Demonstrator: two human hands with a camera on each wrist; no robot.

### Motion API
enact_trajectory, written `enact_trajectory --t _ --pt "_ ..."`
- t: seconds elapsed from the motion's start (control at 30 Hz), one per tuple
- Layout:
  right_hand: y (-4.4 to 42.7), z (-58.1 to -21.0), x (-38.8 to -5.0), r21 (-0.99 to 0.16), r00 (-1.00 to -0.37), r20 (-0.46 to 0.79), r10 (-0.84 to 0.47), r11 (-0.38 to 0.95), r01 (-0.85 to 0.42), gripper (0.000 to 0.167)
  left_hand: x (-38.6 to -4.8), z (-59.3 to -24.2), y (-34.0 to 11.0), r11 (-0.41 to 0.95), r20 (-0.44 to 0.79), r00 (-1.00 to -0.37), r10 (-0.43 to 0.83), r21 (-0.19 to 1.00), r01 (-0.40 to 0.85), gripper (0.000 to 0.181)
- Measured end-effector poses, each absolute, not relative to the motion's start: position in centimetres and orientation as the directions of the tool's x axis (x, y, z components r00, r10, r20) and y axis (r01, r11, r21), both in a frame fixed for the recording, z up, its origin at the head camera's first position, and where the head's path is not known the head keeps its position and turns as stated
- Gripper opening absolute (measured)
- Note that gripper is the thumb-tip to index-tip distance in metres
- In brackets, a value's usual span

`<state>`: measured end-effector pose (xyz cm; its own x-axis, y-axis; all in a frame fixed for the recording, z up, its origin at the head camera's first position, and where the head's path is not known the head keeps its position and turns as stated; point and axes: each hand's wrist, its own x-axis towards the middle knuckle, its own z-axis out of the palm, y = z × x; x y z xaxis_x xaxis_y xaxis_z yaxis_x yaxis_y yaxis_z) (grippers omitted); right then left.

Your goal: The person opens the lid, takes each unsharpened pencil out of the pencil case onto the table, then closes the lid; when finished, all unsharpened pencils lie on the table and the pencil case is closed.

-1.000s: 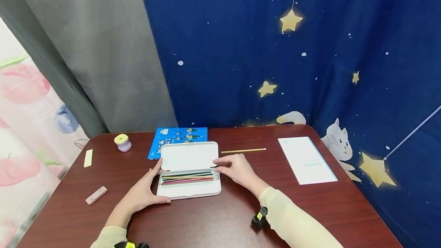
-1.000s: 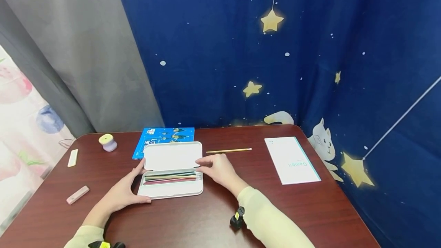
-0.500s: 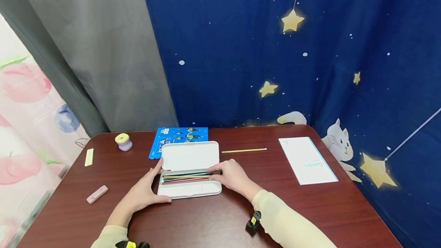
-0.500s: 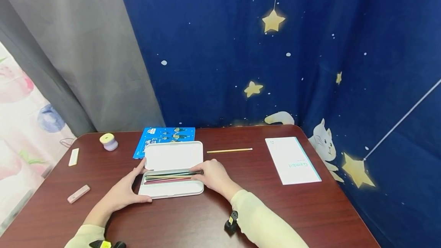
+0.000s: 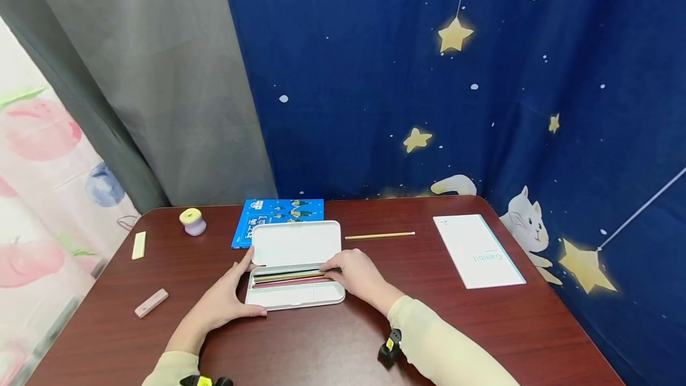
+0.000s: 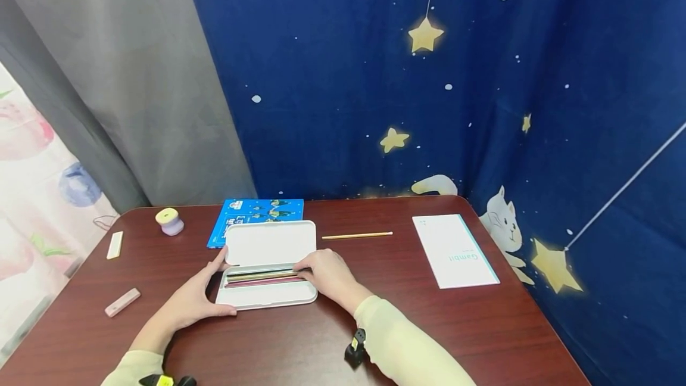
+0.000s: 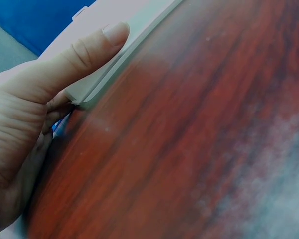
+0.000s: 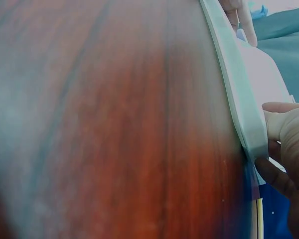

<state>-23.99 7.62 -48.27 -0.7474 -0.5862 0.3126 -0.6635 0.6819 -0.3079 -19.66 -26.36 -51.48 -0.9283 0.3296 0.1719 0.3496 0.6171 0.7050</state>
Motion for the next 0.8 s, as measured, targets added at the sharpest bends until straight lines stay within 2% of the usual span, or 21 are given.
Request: enact_trajectory --t 0.33,0.53,0.8 --pt "7.6 -48.3 -23.9 -0.247 -0.704 0.336 -0.625 0.663 -0.707 0.017 -19.6 -51.5 -26.3 0.612 0.171 -0.928 0.331 0.709 0.349 0.135" --pt "8.2 -48.1 -23.6 -0.29 -0.711 0.385 -0.589 0.654 -0.699 0.017 -19.6 -51.5 -26.4 0.628 0.173 -0.929 0.327 0.695 0.35 0.135" --pt "10.8 -47.0 -24.2 -0.411 -0.732 0.486 -0.477 0.615 -0.673 0.015 -19.6 -51.4 -26.4 0.633 0.159 -0.932 0.325 0.696 0.339 0.135"
